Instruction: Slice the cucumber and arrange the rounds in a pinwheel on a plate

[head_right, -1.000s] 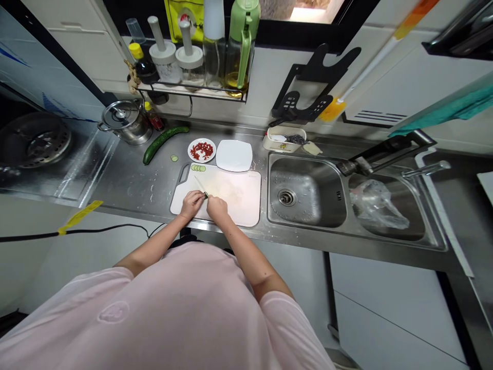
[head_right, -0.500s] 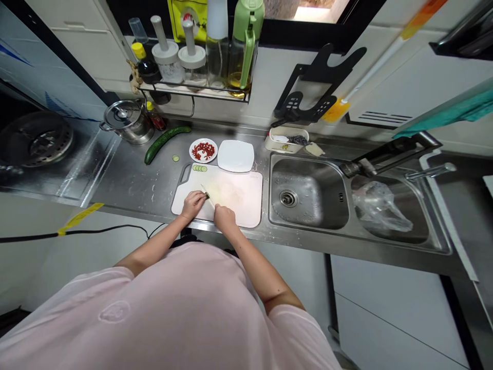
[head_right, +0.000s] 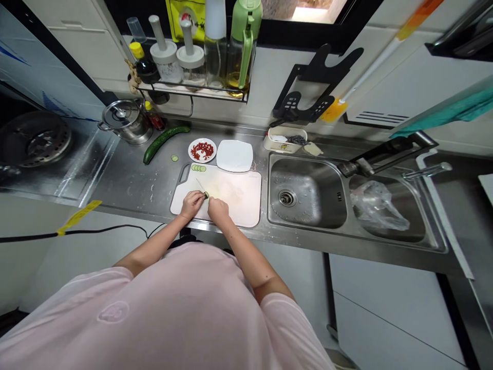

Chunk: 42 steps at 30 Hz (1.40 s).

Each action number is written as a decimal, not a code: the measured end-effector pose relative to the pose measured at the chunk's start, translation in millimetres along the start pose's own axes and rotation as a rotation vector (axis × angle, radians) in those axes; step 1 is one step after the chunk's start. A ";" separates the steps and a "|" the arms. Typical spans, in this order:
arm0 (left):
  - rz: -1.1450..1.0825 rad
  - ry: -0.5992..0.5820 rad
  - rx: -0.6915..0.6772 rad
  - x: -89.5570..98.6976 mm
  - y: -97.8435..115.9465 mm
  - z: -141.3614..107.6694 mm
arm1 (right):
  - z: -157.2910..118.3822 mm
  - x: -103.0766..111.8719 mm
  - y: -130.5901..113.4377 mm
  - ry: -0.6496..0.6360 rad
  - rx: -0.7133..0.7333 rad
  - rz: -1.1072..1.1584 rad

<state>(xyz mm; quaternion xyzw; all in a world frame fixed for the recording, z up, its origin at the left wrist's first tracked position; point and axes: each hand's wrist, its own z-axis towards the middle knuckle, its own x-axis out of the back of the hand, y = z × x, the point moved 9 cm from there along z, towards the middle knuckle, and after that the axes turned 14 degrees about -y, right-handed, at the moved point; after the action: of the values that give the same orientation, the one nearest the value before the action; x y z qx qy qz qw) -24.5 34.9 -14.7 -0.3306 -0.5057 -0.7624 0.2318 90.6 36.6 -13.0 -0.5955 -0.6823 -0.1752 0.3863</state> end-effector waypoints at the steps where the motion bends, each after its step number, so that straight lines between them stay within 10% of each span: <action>1: 0.000 0.001 -0.001 -0.1 -0.1 -0.1 | 1.7 1.3 -1.6 0.008 0.005 0.003; 25: -0.021 0.015 0.017 -0.1 -1.3 -0.9 | -20.1 -22.1 17.6 -0.025 -0.019 -0.026; 42: 0.004 0.006 0.013 -0.4 -1.2 -1.1 | 5.9 4.2 -3.0 0.015 -0.010 0.040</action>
<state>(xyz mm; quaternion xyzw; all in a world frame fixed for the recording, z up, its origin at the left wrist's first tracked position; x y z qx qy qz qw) -25.4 34.4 -16.1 -0.3280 -0.5091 -0.7596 0.2371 85.9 43.0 -13.0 -0.6094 -0.6666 -0.1752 0.3919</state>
